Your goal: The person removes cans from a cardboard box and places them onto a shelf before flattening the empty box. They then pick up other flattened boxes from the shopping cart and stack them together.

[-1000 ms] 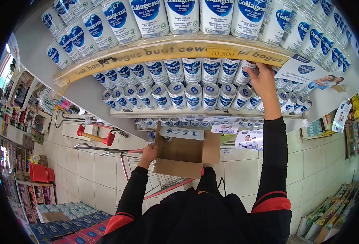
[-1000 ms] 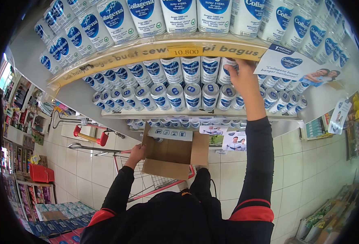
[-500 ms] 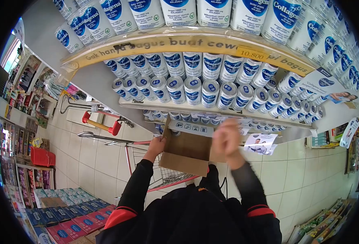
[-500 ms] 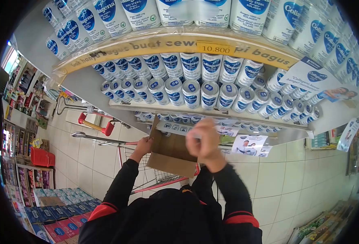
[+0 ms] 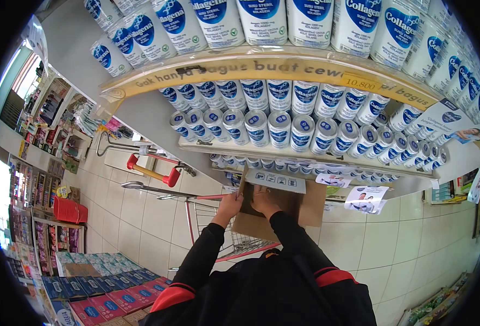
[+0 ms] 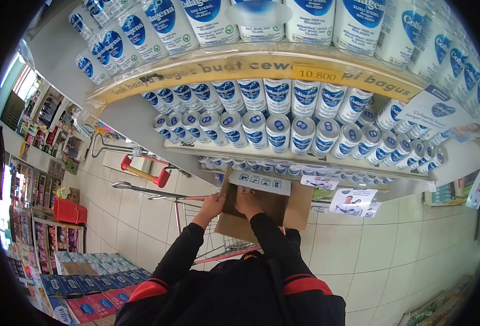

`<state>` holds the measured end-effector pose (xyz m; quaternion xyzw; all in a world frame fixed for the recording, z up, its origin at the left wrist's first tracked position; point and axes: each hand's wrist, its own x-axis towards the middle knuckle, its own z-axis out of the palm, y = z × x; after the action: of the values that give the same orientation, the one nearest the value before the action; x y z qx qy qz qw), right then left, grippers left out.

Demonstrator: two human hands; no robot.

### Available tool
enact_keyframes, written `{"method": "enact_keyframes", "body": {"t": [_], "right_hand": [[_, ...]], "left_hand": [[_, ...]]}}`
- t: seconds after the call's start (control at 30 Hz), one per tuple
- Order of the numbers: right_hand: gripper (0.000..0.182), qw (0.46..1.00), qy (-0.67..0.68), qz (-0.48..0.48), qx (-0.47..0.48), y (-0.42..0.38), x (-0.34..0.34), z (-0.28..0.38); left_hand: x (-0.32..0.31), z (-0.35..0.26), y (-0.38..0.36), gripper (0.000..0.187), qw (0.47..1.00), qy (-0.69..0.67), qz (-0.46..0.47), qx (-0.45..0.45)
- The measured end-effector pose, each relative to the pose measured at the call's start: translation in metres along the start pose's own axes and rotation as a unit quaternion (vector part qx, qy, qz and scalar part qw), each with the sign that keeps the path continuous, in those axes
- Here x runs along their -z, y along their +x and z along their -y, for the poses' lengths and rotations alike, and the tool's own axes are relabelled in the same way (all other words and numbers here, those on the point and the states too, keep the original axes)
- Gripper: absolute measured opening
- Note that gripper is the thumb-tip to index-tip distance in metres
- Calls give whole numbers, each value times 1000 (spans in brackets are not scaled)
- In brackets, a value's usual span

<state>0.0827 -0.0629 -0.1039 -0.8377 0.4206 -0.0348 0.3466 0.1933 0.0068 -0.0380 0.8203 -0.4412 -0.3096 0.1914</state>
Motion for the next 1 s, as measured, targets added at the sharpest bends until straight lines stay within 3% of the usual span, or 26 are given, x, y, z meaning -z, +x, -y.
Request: {"method": "enact_keyframes", "body": {"t": [0.27,0.37,0.43,0.6,0.7,0.77,0.83,0.9,1.0], "right_hand": [[58,998,-6,-64,-14,-12,0,3],[51,995,6,-102,5,-15,-5,-1],[45,979,-13,-184,91,-11,-19,-9],[40,975,-6,-199,95,-16,-19,-19],[41,978,50,-195,47,-45,8,-9],[42,916,182,-343,102,-78,33,-13],[50,859,335,-375,98,-104,58,-25],[52,824,424,-370,69,-150,126,-15],[53,850,286,-429,112,-188,216,-30]], "left_hand": [[1,-2,-2,35,1000,-22,-21,-6],[3,-1,2,33,1000,0,9,1],[-1,5,5,33,1000,-13,17,8],[-5,14,5,34,1000,2,5,-17],[-1,7,5,34,1000,11,6,-18],[-3,11,7,35,1000,14,5,-21],[-2,12,8,35,1000,6,18,-18],[-1,11,8,36,1000,13,26,-1],[5,3,5,35,1000,19,25,-6]]}}
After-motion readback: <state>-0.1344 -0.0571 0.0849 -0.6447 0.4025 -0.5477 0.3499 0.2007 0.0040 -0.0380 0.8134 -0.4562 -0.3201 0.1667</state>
